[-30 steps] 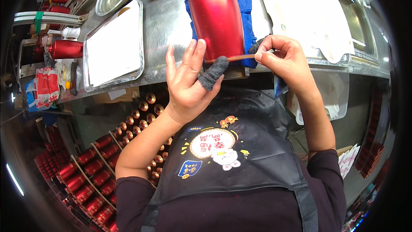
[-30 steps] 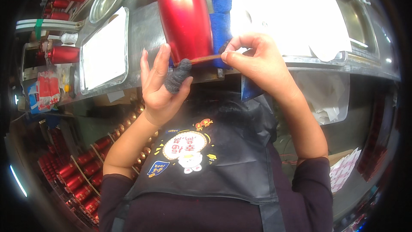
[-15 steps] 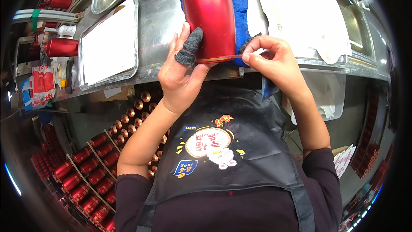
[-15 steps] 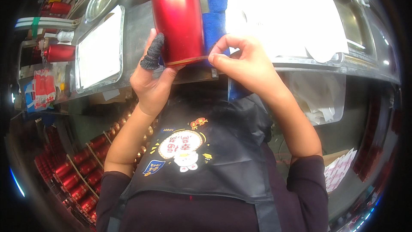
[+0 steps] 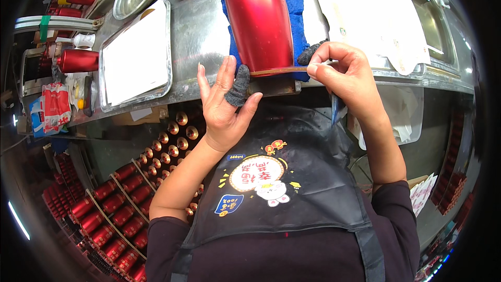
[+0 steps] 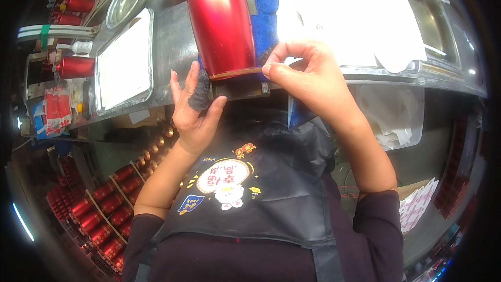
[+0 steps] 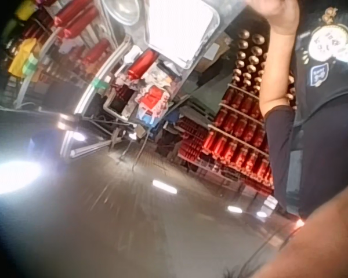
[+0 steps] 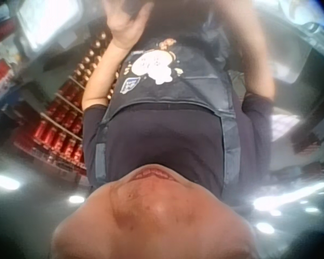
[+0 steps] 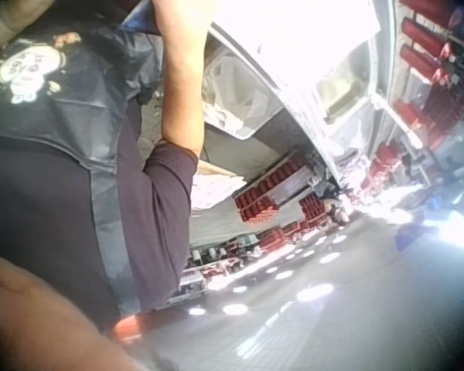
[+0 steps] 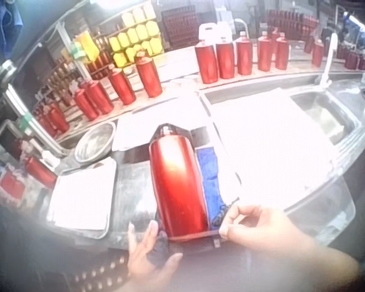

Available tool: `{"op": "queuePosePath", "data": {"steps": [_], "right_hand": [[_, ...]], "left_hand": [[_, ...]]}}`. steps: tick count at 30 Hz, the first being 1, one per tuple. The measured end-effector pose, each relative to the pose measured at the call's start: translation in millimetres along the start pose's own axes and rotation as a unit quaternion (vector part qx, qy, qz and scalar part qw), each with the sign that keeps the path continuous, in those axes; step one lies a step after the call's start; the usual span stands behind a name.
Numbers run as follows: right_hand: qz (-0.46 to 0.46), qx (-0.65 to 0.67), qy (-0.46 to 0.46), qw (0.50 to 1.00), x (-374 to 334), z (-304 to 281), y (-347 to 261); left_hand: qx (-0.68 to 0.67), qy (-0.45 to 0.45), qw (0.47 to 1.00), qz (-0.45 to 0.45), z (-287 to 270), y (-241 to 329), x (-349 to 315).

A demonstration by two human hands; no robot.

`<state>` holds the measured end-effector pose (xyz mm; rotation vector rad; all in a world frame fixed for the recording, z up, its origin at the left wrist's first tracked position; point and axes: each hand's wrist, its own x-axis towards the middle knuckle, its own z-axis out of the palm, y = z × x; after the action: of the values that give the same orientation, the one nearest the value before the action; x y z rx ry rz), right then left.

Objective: The person applies gold and red labels to red cylindrical bottles. They wipe the bottle surface, place a gold neck label, smooth it with a cloth, then apply a red body label and smooth it. The process is repeated for multiple bottles.

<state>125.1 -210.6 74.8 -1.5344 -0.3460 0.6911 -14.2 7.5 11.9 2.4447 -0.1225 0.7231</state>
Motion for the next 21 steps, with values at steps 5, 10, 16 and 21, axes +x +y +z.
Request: {"op": "queuePosePath", "data": {"steps": [5,10,16,21], "right_hand": [[-0.002,-0.005,-0.001,1.0,4,-1,7],[0.006,-0.007,-0.006,1.0,6,-2,9],[0.002,-0.031,-0.008,0.999,10,-1,13],[0.003,-0.033,-0.022,0.999,12,2,18]], "left_hand": [[0.02,-0.009,0.999,0.043,-4,4,10],[0.052,-0.002,0.996,0.073,-3,6,16],[0.128,0.011,0.986,0.104,-3,21,37],[0.164,0.031,0.981,0.101,13,28,57]]}}
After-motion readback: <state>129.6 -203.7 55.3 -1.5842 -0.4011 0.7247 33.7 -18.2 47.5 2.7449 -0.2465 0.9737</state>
